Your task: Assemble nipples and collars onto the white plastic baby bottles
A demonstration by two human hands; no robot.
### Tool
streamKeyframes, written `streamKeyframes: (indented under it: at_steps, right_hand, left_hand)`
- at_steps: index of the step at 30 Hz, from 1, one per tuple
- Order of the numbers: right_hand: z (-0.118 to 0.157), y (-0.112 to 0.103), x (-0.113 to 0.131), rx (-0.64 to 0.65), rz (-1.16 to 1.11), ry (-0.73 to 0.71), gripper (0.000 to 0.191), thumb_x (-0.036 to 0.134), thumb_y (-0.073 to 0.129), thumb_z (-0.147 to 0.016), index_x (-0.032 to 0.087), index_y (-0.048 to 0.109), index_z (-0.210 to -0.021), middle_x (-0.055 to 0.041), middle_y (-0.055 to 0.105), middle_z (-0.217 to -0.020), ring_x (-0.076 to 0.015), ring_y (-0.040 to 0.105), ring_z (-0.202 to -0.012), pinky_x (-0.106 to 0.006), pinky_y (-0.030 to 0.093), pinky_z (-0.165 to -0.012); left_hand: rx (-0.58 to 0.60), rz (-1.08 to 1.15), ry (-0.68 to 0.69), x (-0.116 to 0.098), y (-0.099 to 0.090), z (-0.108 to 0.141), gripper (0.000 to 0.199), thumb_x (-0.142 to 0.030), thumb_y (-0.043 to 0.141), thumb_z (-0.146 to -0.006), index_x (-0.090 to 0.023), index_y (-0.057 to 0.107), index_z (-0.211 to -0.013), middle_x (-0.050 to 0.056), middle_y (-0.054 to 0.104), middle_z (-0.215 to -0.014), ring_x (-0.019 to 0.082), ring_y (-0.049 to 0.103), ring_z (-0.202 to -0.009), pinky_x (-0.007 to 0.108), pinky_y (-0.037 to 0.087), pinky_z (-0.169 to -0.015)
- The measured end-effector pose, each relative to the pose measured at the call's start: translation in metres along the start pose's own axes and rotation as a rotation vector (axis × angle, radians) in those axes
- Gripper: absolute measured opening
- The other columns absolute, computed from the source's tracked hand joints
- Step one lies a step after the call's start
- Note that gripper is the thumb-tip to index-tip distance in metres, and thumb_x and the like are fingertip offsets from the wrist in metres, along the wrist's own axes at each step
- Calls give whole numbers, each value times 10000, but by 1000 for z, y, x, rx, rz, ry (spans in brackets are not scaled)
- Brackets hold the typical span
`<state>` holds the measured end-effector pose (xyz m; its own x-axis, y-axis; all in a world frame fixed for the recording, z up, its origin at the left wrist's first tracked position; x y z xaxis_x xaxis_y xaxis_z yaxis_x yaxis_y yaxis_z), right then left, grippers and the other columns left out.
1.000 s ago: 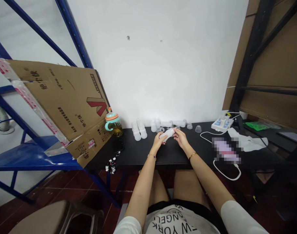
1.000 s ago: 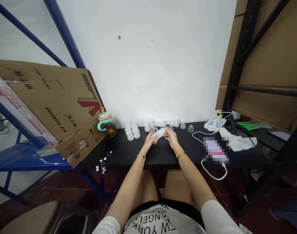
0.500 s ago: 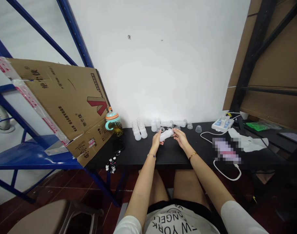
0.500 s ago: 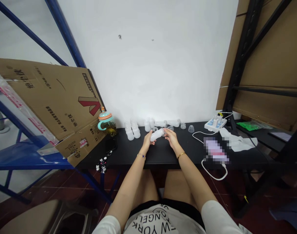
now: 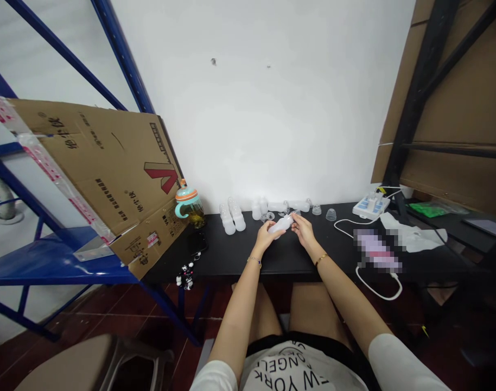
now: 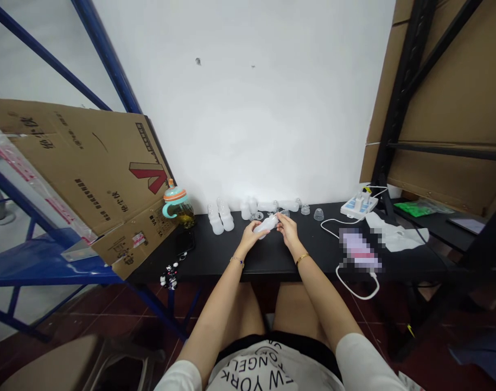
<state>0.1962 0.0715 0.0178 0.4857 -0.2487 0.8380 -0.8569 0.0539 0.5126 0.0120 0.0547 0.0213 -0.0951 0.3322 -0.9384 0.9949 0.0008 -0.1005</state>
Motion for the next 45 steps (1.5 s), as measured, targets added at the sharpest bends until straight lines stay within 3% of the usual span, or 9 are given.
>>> streamKeyframes:
  at_steps: [4,7,11,16,26,29,35,42,45]
  right_hand:
    - [0,3,0,33,-10,20,388,493,862,-682,220,742,-929,-36,738,-889,-120,606,-580,-244,527,-498]
    - [1,6,-3,81,20,72,363,479,853,-709,238,745,-958,-37,748,-953,-119,629,-599,-234,543,-502]
    - [5,12,-10,172,127,171,328,325,910,-657,216,768,-932,-49,753,-879,-125,642,-591,-200,522,-448]
    - [9,16,-15,239,217,204,294,265,889,-691,200,774,-954,-47,747,-805,-133,656,-597,-185,520,-432]
    - [7,15,-16,262,260,205,304,277,843,-753,193,771,-1037,-52,756,-875,-121,665,-626,-170,527,-446]
    - [7,16,-16,270,265,203,327,275,837,-755,193,775,-1066,-59,763,-909,-121,667,-636,-172,534,-455]
    - [8,17,-14,283,288,185,363,266,825,-755,201,779,-1109,-73,771,-1002,-123,666,-644,-178,534,-450]
    - [6,20,-16,263,371,106,378,217,793,-704,197,792,-1082,-64,771,-915,-131,642,-607,-195,500,-421]
    - [2,16,-14,187,435,25,348,216,777,-673,179,808,-1017,-48,748,-765,-143,620,-571,-204,468,-413]
  left_hand:
    - [22,25,-5,0,2,0,461,-406,939,-506,-173,710,-832,-1,674,-786,153,612,-761,239,473,-719]
    - [29,93,-41,5,1,-4,429,-485,874,-613,-154,704,-827,20,678,-750,161,627,-710,254,487,-668]
    - [23,202,-90,9,-2,-7,477,-575,769,-729,-147,713,-932,77,722,-878,191,672,-768,268,526,-634]
    - [61,285,-122,9,-2,-7,504,-549,794,-715,-157,713,-1022,96,730,-1022,219,698,-896,296,578,-712]
    - [56,281,-122,6,-4,-4,478,-524,804,-719,-164,711,-1020,93,735,-985,232,705,-888,313,582,-703]
    - [34,260,-102,5,-4,-4,496,-491,827,-699,-161,700,-1047,102,747,-1002,238,713,-880,326,577,-712]
    - [-6,174,-17,2,-6,-6,470,-446,831,-697,-164,700,-1048,127,745,-1116,261,707,-1001,390,557,-875]
    - [-83,-123,79,3,-8,-5,380,-349,813,-699,-186,693,-1020,93,747,-1050,246,679,-1012,372,493,-942]
    - [-143,-270,84,5,-12,-3,358,-328,795,-702,-209,686,-1022,72,737,-1033,256,663,-1020,367,472,-941]
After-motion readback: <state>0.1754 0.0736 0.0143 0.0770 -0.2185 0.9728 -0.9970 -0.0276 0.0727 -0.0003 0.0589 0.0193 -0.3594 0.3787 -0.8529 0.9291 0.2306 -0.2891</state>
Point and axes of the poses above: each hand's wrist, its own z-axis away from the middle knuckle, its own y-axis out of the palm, x = y × z, the point moved 5 cm from there along -z, towards the middle knuckle
